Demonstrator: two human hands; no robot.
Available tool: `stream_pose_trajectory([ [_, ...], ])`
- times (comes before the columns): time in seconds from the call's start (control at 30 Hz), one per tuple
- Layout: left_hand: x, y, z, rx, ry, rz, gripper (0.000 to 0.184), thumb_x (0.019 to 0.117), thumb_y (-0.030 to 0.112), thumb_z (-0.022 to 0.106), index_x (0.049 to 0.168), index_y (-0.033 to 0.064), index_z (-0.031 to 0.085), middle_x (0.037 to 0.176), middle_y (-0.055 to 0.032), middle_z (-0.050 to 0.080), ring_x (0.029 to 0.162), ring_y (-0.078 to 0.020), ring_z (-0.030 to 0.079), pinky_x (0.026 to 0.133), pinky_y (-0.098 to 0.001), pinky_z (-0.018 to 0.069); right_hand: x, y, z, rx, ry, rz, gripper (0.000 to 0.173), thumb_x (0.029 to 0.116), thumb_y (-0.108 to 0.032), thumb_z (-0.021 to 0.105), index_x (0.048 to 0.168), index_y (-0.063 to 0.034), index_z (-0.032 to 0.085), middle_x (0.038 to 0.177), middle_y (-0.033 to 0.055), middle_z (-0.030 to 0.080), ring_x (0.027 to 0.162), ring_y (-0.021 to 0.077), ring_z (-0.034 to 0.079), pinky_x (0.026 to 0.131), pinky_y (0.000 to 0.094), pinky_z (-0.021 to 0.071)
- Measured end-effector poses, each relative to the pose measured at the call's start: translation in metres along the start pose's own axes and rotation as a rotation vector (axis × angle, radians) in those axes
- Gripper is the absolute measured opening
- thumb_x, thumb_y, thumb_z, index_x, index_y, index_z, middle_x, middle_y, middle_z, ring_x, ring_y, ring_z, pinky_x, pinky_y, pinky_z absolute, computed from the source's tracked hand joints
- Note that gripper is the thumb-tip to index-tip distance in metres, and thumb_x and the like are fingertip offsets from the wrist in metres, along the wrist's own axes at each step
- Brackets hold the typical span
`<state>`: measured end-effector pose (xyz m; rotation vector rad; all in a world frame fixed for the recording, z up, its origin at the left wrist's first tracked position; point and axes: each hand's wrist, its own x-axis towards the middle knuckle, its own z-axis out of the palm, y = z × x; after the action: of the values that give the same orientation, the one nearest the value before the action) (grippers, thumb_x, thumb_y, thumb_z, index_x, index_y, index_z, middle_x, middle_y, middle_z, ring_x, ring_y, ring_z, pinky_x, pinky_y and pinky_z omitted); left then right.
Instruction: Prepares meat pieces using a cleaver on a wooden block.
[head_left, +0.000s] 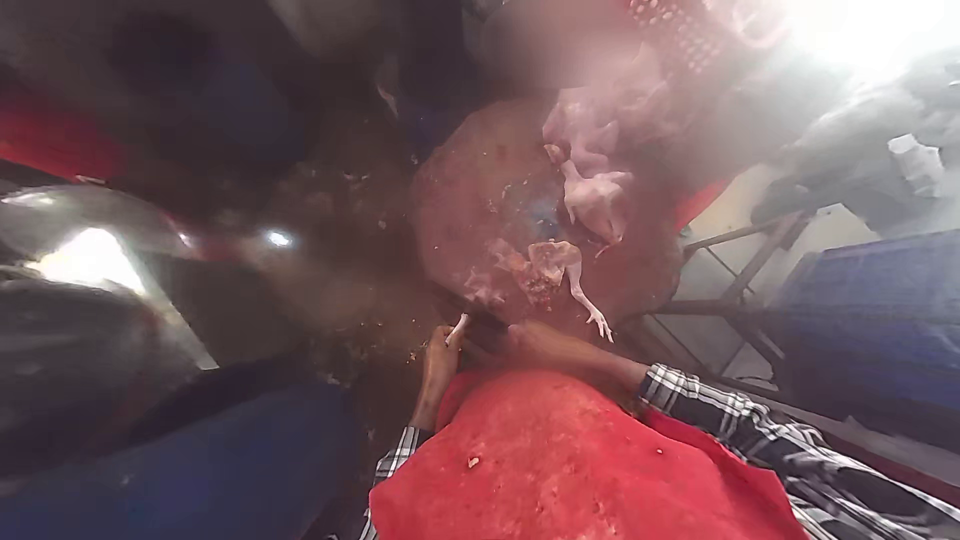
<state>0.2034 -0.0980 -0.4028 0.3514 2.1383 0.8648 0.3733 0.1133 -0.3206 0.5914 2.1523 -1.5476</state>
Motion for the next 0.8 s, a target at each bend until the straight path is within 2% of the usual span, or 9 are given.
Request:
stream_pose_trajectory([
  [0.1,-0.005,0.022,-0.021,0.102,-0.01,0.133,0.033,0.1006,0.041,0.062,0.122,0.0174,0.069,0.106,-0.0063,0.072,0.094,-0.0201,0.07,0.087,-0.0481,0.0574,0.0,0.036,-0.017,0.154,-0.018,0.248,0.063,0.1095,-0.057,0.017,0.108,-0.0106,0.059,0.075,0.0031,0.052,0.056,0.0167,0.051,0.051,0.0357,0.0471],
  [0.17,-0.005,0.043,-0.03,0.192,-0.046,0.245,0.031,0.1002,0.04,0.063,0.124,0.0224,0.071,0.123,-0.0046,0.069,0.108,-0.0194,0.067,0.096,-0.0456,0.0554,-0.008,0.045,-0.021,0.118,0.108,0.277,0.064,0.1093,-0.057,0.018,0.11,-0.0098,0.061,0.076,0.0046,0.054,0.059,0.0187,0.052,0.054,0.0394,0.0484],
  [0.27,0.028,0.06,-0.017,0.428,-0.013,0.311,0.029,0.1021,0.036,0.058,0.126,0.0274,0.072,0.142,-0.0106,0.057,0.117,-0.0289,0.064,0.095,-0.0507,0.0567,-0.004,0.016,-0.036,0.005,0.233,0.186,0.062,0.1093,-0.056,0.024,0.12,-0.0079,0.062,0.093,0.0104,0.063,0.08,0.0223,0.064,0.076,0.0451,0.0562],
  [0.4,0.031,0.052,-0.009,0.376,0.127,0.303,0.038,0.0997,0.034,0.063,0.137,0.0258,0.064,0.145,-0.0149,0.053,0.114,-0.0321,0.066,0.09,-0.0505,0.0593,-0.015,-0.057,-0.041,0.184,0.291,-0.225,0.077,0.0993,-0.077,0.024,0.109,-0.0092,0.06,0.074,-0.0029,0.051,0.061,0.0085,0.051,0.057,0.03,0.0487],
  [0.5,0.011,0.023,-0.027,0.166,0.194,0.234,0.05,0.0969,0.03,0.066,0.143,0.0126,0.057,0.141,-0.0193,0.056,0.125,-0.0333,0.059,0.1,-0.0522,0.0538,-0.019,-0.056,-0.027,0.14,0.299,-0.412,0.088,0.0936,-0.084,0.021,0.108,-0.0076,0.062,0.076,-0.0034,0.054,0.066,0.0038,0.053,0.062,0.0257,0.0497],
  [0.6,0.003,-0.035,-0.041,-0.032,0.169,0.091,0.043,0.103,0.03,0.057,0.139,0.007,0.058,0.126,-0.0177,0.065,0.114,-0.0285,0.065,0.098,-0.0499,0.0542,-0.005,-0.001,-0.022,-0.301,0.084,-0.111,0.079,0.1036,-0.07,0.017,0.125,-0.0081,0.062,0.101,0.0143,0.068,0.095,0.0265,0.068,0.087,0.051,0.0558],
  [0.67,-0.007,-0.063,-0.053,-0.11,0.182,-0.015,0.037,0.1058,0.029,0.054,0.135,0.0087,0.062,0.122,-0.0135,0.069,0.1,-0.0226,0.069,0.088,-0.0453,0.0583,0.008,0.014,-0.016,-0.38,-0.034,0.115,0.073,0.105,-0.067,0.024,0.126,-0.0079,0.061,0.106,0.0197,0.069,0.102,0.0366,0.068,0.09,0.0626,0.0529],
  [0.73,-0.018,-0.076,-0.07,-0.174,0.247,-0.055,0.034,0.1064,0.028,0.054,0.133,0.0083,0.063,0.115,-0.0117,0.07,0.086,-0.0199,0.069,0.077,-0.0414,0.0591,0.009,0.002,-0.012,-0.306,-0.079,0.158,0.068,0.1062,-0.064,0.024,0.121,-0.0091,0.062,0.1,0.0167,0.068,0.095,0.0329,0.069,0.083,0.0584,0.0554],
  [0.8,-0.029,-0.087,-0.087,-0.232,0.313,-0.067,0.035,0.1077,0.028,0.051,0.133,0.0069,0.063,0.111,-0.0111,0.07,0.078,-0.0176,0.066,0.07,-0.0368,0.0567,0.004,-0.008,-0.006,0.045,-0.205,0.183,0.066,0.108,-0.062,0.017,0.109,-0.0124,0.06,0.077,0.0045,0.056,0.062,0.0166,0.056,0.056,0.0361,0.0501],
])
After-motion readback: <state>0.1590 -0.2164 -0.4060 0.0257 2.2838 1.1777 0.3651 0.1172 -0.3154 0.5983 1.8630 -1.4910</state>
